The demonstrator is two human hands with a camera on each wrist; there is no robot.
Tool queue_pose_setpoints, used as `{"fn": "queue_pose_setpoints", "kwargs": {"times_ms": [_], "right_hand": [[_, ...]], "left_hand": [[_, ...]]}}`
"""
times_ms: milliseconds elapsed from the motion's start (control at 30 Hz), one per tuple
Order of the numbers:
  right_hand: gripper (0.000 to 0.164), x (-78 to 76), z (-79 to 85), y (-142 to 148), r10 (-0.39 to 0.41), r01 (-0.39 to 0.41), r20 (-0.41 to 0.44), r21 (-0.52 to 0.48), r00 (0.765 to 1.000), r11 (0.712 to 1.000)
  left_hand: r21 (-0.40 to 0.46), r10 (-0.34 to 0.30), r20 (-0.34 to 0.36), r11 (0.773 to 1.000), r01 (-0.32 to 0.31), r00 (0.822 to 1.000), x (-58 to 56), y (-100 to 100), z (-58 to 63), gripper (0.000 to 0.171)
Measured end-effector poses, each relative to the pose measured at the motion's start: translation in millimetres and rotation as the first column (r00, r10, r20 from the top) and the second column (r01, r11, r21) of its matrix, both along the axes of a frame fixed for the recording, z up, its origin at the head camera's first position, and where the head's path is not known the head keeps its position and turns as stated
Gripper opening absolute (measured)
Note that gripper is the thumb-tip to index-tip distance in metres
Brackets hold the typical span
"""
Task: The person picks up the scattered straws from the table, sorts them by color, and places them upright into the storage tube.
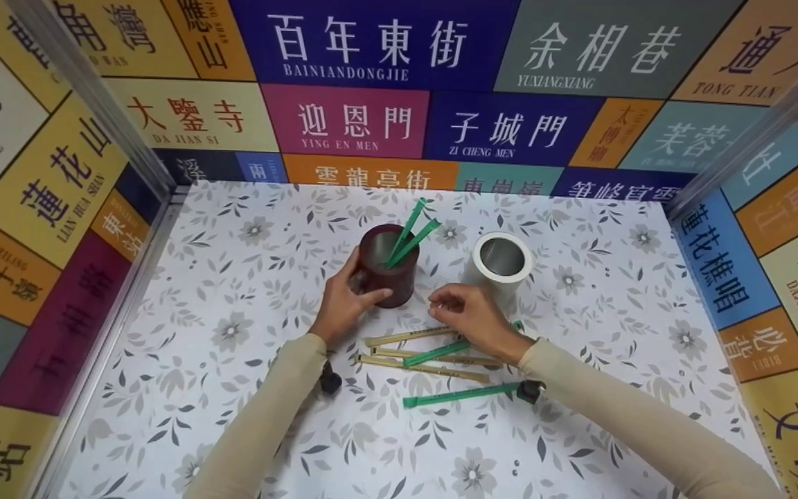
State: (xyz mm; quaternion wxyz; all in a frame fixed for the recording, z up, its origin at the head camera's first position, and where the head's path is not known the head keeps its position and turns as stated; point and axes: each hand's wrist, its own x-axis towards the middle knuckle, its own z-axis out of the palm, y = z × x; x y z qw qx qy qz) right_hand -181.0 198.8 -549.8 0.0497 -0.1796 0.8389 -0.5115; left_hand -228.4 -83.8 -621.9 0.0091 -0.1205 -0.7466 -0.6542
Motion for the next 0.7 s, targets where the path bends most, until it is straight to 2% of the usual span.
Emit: {"fn": "queue_pose_setpoints", "kwargs": {"times_ms": [200, 433, 567, 700], "right_hand": [[0.011, 7.1, -18.0, 17.0, 0.113, -0.102, -0.089, 0.115, 0.990, 0.988], [0.008, 15.8, -32.5, 32.2, 0.214, -0.180, -0.116, 0.248, 0.970, 0.952], [0.010, 18.7, -32.7, 37.7, 0.280, -0.218, -0.136, 0.349, 0.950, 0.911], [0.009, 20.9, -32.3, 42.0, 0.346, -0.230, -0.174, 0.472, 0.922, 0.851]], "left_hand": [[0.006, -0.002, 0.000, 1.000, 0.002, 1.000, 0.8, -1.8, -1.2, 0.113], [0.020, 0.001, -0.003, 1.000, -0.001, 1.000, 0.9, -1.7, -2.2, 0.113], [0.027, -0.001, 0.016, 1.000, 0.001, 1.000, 1.6, -1.5, -0.9, 0.114], [0.009, 0.008, 0.027, 1.000, -0.009, 1.000, 1.2, -0.6, -0.6, 0.112]]}}
